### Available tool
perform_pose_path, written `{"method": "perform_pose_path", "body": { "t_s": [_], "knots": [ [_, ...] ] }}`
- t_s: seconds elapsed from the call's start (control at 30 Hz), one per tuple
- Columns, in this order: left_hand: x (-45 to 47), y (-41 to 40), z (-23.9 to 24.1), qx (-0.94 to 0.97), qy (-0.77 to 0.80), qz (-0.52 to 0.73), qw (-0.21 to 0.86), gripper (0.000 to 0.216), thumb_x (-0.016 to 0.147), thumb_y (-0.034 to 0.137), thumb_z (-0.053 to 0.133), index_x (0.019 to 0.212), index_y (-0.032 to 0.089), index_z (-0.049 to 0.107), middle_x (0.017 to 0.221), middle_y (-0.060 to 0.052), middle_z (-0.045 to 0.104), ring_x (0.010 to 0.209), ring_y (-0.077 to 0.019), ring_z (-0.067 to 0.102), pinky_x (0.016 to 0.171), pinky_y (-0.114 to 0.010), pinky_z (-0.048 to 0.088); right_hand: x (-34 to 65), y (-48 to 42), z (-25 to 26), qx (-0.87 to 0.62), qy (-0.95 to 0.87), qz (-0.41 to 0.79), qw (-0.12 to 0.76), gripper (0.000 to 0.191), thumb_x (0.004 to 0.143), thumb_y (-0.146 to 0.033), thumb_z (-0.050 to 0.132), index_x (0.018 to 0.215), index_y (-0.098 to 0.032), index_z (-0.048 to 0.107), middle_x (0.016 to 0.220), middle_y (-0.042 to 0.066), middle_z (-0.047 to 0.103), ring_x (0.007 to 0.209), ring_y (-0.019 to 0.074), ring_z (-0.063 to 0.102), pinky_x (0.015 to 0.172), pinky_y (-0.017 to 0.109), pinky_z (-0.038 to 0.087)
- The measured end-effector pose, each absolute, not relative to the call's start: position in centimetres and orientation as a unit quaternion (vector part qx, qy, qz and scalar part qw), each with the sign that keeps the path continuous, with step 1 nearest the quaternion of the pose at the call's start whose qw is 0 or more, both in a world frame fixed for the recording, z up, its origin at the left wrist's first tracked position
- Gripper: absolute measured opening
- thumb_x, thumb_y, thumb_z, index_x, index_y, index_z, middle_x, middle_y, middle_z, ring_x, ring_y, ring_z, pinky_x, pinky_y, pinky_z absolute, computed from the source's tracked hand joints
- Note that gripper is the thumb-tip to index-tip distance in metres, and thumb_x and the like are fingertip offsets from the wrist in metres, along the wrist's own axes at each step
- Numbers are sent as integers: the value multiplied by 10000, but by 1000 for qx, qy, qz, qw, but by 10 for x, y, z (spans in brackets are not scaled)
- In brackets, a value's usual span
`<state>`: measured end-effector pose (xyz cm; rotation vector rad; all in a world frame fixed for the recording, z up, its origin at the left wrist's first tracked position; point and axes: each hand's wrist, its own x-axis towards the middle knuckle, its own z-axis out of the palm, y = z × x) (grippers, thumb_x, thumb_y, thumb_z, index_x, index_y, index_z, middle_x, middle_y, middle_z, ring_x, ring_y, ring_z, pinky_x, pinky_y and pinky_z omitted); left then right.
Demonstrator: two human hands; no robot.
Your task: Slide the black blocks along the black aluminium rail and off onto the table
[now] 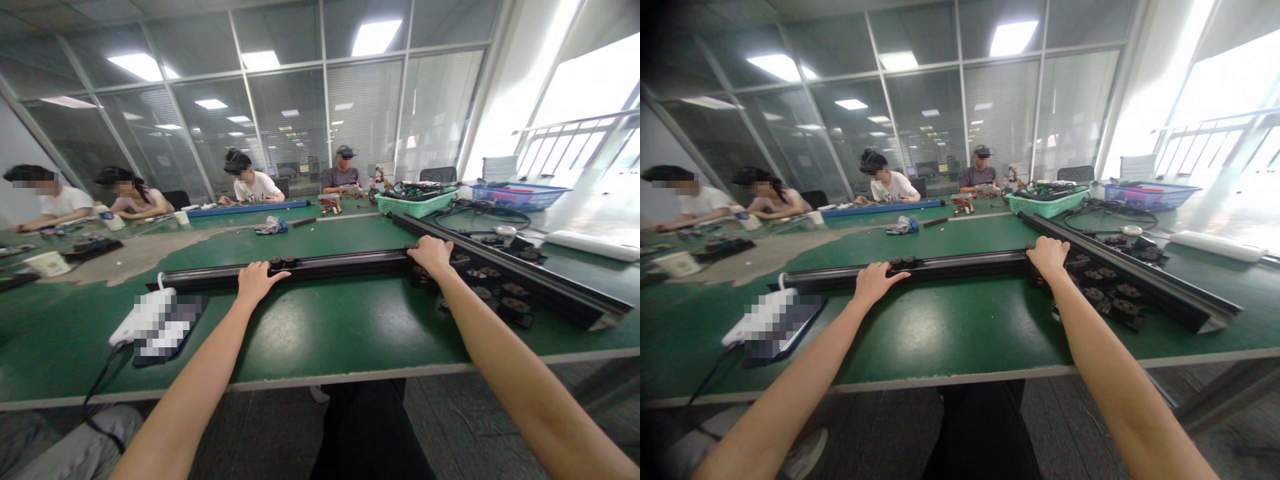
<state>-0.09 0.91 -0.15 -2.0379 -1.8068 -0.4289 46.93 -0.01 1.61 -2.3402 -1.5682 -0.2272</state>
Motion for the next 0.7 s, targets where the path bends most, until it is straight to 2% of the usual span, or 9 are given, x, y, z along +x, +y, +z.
{"method": "perform_pose_path", "body": {
  "t_s": [0.7],
  "knots": [
    [-2, 10, -2, -725, -646, -148, 190, 805, 826, 878, 334, 997, 171, 679, 1106, -159, 710, 1101, -334, 610, 869, -403, 437, 473, -4, 17, -836, -520, -95, 145, 361, 874, -315, 535, 1064, -66, 716, 1077, 246, 696, 1084, 357, 604, 915, 443, 335]
  ]
}}
